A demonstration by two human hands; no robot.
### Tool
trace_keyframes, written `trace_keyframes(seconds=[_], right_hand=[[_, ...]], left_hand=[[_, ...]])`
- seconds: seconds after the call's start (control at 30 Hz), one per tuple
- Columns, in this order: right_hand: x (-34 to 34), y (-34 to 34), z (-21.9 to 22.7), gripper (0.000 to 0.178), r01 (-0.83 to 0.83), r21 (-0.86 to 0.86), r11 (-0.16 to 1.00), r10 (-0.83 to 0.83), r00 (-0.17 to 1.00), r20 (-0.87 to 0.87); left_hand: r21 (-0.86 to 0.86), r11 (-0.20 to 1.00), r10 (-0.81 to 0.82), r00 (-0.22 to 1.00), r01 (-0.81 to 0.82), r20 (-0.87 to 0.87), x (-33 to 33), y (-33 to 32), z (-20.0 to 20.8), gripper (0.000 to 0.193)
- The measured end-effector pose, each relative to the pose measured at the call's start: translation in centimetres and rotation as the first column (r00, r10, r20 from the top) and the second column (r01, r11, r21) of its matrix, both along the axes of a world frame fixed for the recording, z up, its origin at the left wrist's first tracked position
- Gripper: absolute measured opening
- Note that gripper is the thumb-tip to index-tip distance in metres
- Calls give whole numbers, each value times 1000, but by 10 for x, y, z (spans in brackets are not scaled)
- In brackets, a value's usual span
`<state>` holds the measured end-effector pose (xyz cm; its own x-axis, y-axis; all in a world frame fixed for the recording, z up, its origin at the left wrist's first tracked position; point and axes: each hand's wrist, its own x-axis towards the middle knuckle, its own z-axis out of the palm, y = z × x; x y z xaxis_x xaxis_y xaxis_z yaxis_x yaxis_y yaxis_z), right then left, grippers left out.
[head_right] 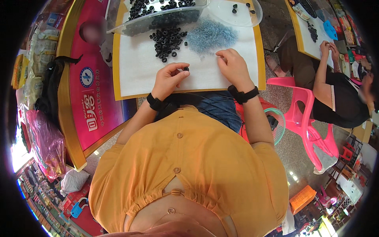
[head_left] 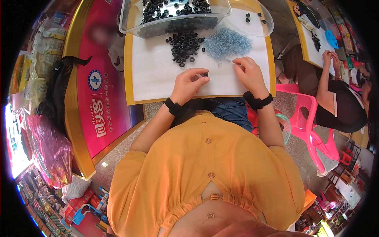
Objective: The person assembles small plastic components by fitting pieces together by hand and sorts parts between containers.
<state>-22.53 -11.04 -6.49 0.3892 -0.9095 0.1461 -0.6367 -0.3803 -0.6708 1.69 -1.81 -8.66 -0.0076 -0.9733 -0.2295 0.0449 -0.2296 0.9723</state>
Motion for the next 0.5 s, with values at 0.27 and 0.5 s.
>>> trace_keyframes(seconds=[0.27,0.5], right_hand=[[11,-15,-8,16,0,-146,989,-3,1000,-19],[16,-26,-6,16,-37,-112,993,17,984,-177]], left_hand=[[-64,998,-3,1000,3,4,-1,1,-1,27],[-67,998,-4,1000,4,-5,0,3,3,27]])
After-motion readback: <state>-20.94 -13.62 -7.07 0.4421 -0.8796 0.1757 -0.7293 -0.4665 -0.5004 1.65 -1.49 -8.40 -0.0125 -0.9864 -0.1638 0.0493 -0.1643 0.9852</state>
